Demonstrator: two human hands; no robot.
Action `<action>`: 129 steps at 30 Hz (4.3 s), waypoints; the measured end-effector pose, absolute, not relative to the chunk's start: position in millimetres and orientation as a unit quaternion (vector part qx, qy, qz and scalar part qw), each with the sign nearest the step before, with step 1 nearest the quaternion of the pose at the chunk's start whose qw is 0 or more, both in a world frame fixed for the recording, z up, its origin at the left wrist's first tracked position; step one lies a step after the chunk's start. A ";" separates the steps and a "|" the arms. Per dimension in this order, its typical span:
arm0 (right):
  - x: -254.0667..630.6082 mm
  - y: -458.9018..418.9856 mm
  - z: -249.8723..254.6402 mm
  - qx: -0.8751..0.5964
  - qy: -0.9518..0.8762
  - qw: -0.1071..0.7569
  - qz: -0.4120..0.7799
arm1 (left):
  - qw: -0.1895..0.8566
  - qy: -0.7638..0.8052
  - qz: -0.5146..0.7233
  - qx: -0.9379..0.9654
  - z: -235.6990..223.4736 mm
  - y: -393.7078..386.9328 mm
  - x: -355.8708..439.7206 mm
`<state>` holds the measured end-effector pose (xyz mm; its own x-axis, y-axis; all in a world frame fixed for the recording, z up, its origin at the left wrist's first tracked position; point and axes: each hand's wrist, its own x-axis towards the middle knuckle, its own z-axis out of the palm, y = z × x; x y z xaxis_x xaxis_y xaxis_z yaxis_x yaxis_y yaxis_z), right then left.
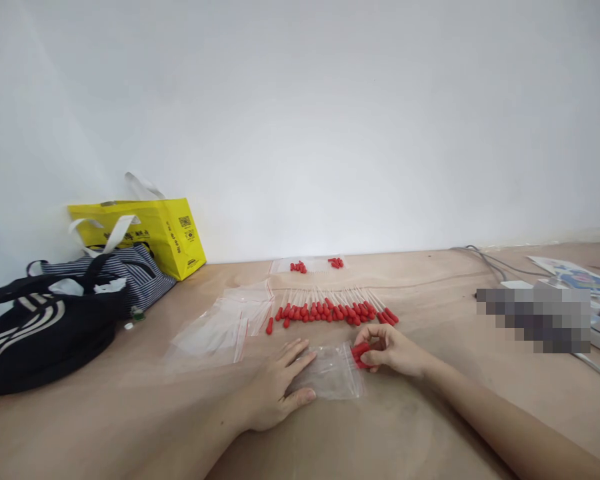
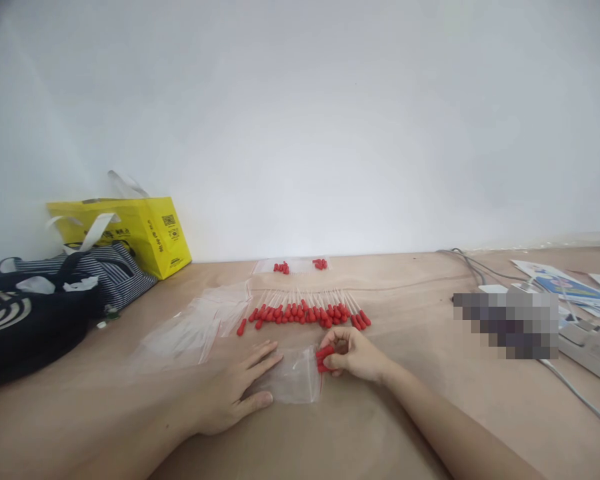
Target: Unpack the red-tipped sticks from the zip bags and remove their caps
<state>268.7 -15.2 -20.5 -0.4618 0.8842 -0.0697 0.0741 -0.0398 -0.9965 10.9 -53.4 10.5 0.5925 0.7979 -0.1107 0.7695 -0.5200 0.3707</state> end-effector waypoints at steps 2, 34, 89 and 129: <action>272.1 -13.1 -19.5 -0.388 -0.582 0.345 0.625 | 0.195 0.455 0.028 0.869 11.2 -54.0 11.1; 314.9 32.5 -41.5 -0.621 -0.561 0.544 0.066 | 0.149 0.536 0.212 0.804 -8.3 -40.1 5.7; 294.9 18.2 -39.0 -0.523 -0.759 0.381 -0.068 | -0.091 0.452 0.351 0.815 10.4 -36.1 -9.5; 214.4 -25.1 -39.6 -0.468 -0.796 0.373 0.089 | 0.036 0.413 0.265 0.871 -19.0 -37.3 43.0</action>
<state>214.4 -25.1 -39.6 -0.2831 0.8119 0.5106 0.6788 0.5457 -0.4913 43.0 -37.3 -19.0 0.5184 0.7384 0.4314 0.7006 -0.6560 0.2808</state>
